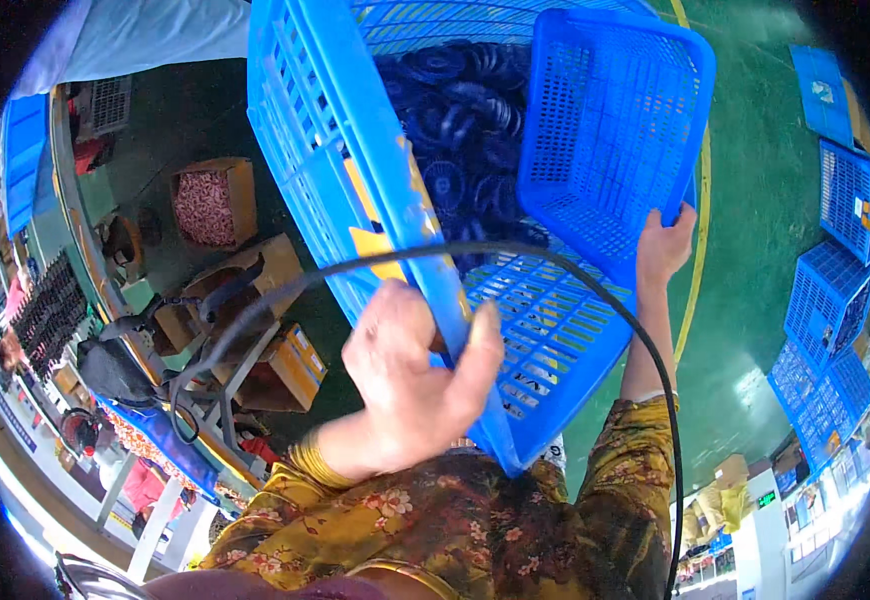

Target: Assembling fan components by inserting copper rings into plastic covers and tapping them into place with a mallet.

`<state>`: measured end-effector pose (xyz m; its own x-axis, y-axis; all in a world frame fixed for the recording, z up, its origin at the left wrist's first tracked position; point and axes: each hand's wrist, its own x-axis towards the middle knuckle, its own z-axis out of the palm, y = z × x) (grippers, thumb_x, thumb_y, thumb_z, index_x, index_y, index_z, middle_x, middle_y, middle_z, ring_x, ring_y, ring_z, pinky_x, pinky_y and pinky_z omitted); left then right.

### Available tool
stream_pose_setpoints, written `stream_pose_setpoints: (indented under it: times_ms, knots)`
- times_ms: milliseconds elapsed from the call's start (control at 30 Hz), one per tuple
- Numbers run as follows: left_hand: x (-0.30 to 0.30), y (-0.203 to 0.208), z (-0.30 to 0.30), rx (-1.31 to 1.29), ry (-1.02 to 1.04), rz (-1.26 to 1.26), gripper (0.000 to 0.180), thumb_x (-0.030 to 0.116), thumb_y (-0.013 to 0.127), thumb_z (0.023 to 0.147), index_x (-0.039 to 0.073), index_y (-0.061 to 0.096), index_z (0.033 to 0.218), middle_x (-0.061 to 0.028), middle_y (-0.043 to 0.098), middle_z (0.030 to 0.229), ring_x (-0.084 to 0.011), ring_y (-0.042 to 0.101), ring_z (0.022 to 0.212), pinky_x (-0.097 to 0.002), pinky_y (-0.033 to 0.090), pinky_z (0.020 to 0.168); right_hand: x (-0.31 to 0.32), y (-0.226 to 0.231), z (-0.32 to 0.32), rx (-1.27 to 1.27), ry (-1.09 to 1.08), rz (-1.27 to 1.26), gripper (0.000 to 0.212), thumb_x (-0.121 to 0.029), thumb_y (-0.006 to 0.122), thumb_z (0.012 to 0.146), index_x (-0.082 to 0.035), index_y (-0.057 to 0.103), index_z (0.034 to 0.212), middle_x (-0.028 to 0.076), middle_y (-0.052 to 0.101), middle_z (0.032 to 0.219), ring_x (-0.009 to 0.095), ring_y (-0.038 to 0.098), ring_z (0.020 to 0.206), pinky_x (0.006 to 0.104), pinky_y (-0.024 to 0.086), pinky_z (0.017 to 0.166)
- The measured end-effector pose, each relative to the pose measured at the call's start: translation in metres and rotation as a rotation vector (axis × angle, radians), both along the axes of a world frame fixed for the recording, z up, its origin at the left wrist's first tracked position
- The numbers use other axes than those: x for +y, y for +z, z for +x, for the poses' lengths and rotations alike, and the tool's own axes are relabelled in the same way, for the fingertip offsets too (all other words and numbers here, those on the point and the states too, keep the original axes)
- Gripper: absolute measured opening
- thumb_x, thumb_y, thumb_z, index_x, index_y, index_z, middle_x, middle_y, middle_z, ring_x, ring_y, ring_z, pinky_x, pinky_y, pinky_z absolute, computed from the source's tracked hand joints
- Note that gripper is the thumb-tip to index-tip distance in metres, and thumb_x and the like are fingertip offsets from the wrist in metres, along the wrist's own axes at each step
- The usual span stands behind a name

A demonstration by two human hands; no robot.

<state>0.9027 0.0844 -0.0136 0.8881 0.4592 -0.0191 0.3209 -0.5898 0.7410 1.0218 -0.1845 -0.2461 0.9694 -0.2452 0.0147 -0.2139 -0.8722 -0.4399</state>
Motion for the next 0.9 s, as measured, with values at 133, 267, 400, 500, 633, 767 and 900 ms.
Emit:
stream_pose_setpoints:
  times_ms: [133, 267, 400, 500, 633, 767, 900]
  knots:
    - [0.022, -0.009, 0.001, -0.064, 0.043, -0.050, 0.024, 0.006, 0.071, 0.070, 0.007, 0.048, 0.067, -0.0101, 0.046, 0.058, -0.0294, 0.048, 0.050, -0.0415, 0.038, 0.045, 0.001, 0.033, 0.008, -0.059, -0.018, -0.046, 0.033, -0.018, 0.063, 0.080, -0.002, 0.056, 0.108, 0.017, 0.065, 0.096, 0.035, 0.063, 0.086, 0.0425, 0.048, 0.075]
    - [0.005, 0.006, -0.014, 0.017, -0.017, -0.150, 0.026, 0.009, 0.072, 0.073, 0.006, 0.047, 0.070, -0.0105, 0.045, 0.061, -0.0287, 0.047, 0.049, -0.0402, 0.037, 0.045, -0.002, 0.045, 0.004, -0.090, -0.105, -0.023, 0.032, -0.019, 0.064, 0.080, -0.002, 0.056, 0.106, 0.016, 0.065, 0.092, 0.033, 0.063, 0.084, 0.0411, 0.047, 0.076]
    - [0.024, -0.023, -0.035, 0.105, 0.177, -0.215, 0.025, 0.006, 0.071, 0.073, 0.007, 0.047, 0.067, -0.0088, 0.048, 0.060, -0.0226, 0.048, 0.048, -0.0346, 0.040, 0.045, 0.006, 0.051, -0.008, -0.019, -0.142, 0.072, 0.031, -0.016, 0.066, 0.079, -0.001, 0.056, 0.105, 0.017, 0.065, 0.092, 0.031, 0.063, 0.086, 0.0386, 0.047, 0.078]
    - [0.053, -0.047, -0.063, 0.083, 0.330, -0.299, 0.011, 0.002, 0.066, 0.080, 0.004, 0.056, 0.074, 0.0053, 0.050, 0.067, -0.0014, 0.041, 0.056, -0.0202, 0.034, 0.047, 0.013, 0.042, -0.020, 0.000, -0.122, 0.316, 0.029, -0.008, 0.065, 0.078, 0.001, 0.056, 0.104, 0.013, 0.065, 0.097, 0.025, 0.062, 0.088, 0.0362, 0.047, 0.081]
    - [0.119, -0.110, -0.105, 0.177, 0.460, -0.380, 0.005, 0.005, 0.066, 0.079, 0.002, 0.061, 0.078, 0.0056, 0.051, 0.065, -0.0026, 0.043, 0.059, -0.0207, 0.035, 0.052, 0.035, 0.006, -0.048, 0.112, -0.153, 0.800, 0.030, -0.002, 0.065, 0.076, -0.001, 0.057, 0.105, 0.008, 0.065, 0.100, 0.018, 0.059, 0.088, 0.0318, 0.047, 0.081]
    - [0.205, -0.203, -0.156, 0.314, 0.511, -0.125, 0.030, 0.017, 0.071, 0.073, 0.001, 0.049, 0.060, 0.0011, 0.047, 0.054, -0.0077, 0.040, 0.053, -0.0277, 0.036, 0.048, 0.090, -0.022, -0.076, 0.392, -0.062, 0.947, 0.028, 0.001, 0.063, 0.076, -0.004, 0.058, 0.104, 0.006, 0.065, 0.096, 0.014, 0.060, 0.081, 0.0304, 0.050, 0.072]
    - [0.242, -0.258, -0.163, 0.396, 0.531, -0.134, 0.035, 0.022, 0.071, 0.078, 0.005, 0.047, 0.058, 0.0036, 0.042, 0.053, -0.0060, 0.035, 0.050, -0.0280, 0.031, 0.045, 0.138, -0.080, -0.102, 0.607, 0.061, 0.922, 0.026, 0.001, 0.064, 0.072, -0.004, 0.062, 0.097, 0.006, 0.067, 0.089, 0.014, 0.061, 0.077, 0.0302, 0.050, 0.069]
